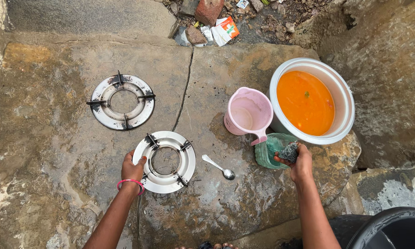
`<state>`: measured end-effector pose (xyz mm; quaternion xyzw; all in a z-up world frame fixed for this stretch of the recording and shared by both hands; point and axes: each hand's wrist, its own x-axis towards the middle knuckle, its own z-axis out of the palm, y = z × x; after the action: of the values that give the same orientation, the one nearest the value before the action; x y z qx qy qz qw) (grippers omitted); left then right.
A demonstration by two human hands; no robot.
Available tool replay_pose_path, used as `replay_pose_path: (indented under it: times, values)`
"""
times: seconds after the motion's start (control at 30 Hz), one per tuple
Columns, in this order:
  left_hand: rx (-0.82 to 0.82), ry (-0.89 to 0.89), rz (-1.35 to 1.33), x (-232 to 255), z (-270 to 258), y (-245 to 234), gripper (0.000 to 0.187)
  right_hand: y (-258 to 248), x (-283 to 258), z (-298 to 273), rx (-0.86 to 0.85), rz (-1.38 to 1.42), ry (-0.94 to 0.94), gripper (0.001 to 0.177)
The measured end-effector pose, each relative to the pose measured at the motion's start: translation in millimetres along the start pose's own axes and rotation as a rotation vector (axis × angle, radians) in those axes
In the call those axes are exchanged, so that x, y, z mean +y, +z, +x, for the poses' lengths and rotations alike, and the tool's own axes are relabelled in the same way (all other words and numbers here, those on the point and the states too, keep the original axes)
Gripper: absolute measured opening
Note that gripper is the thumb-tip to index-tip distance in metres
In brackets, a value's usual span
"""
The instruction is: The person cleans a stove burner ring by scraping residue off with a spoon and scrubbing it with a steel wool scrubber.
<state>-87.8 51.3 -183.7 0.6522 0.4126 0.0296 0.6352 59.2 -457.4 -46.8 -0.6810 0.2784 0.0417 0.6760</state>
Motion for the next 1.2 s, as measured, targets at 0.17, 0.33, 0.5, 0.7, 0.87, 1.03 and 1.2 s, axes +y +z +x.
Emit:
replay_pose_path:
  times: [0.17, 0.33, 0.5, 0.7, 0.87, 1.03, 1.2]
  values:
    - [-0.004, -0.002, 0.025, 3.7, 0.3, 1.2, 0.041, -17.4, -16.2, 6.6, -0.193, 0.056, 0.131, 0.044]
    - [-0.044, -0.049, 0.006, 2.0, 2.9, -3.9, 0.042, 2.5, -41.5, -20.9, -0.191, -0.210, 0.089, 0.041]
    - [-0.069, -0.033, -0.031, -2.9, 8.9, -4.6, 0.041, 29.7, -43.0, -51.3, 0.134, -1.246, -0.322, 0.031]
    - [-0.072, -0.021, -0.020, -3.0, 6.1, -6.2, 0.041, 5.3, 46.4, 44.8, 0.065, -1.528, -0.691, 0.023]
    - [-0.042, -0.093, -0.052, 14.4, -2.6, -1.3, 0.042, 0.9, 60.5, 97.6, -0.083, -1.696, -0.668, 0.016]
    - [-0.176, -0.120, -0.268, 40.1, -25.2, 4.8, 0.039, 16.7, -0.2, 22.1, 0.002, -1.485, -0.475, 0.030]
    - [-0.211, -0.055, -0.364, 65.0, -40.2, 23.5, 0.027, 39.8, -62.0, -81.9, 0.059, -1.285, -0.644, 0.029]
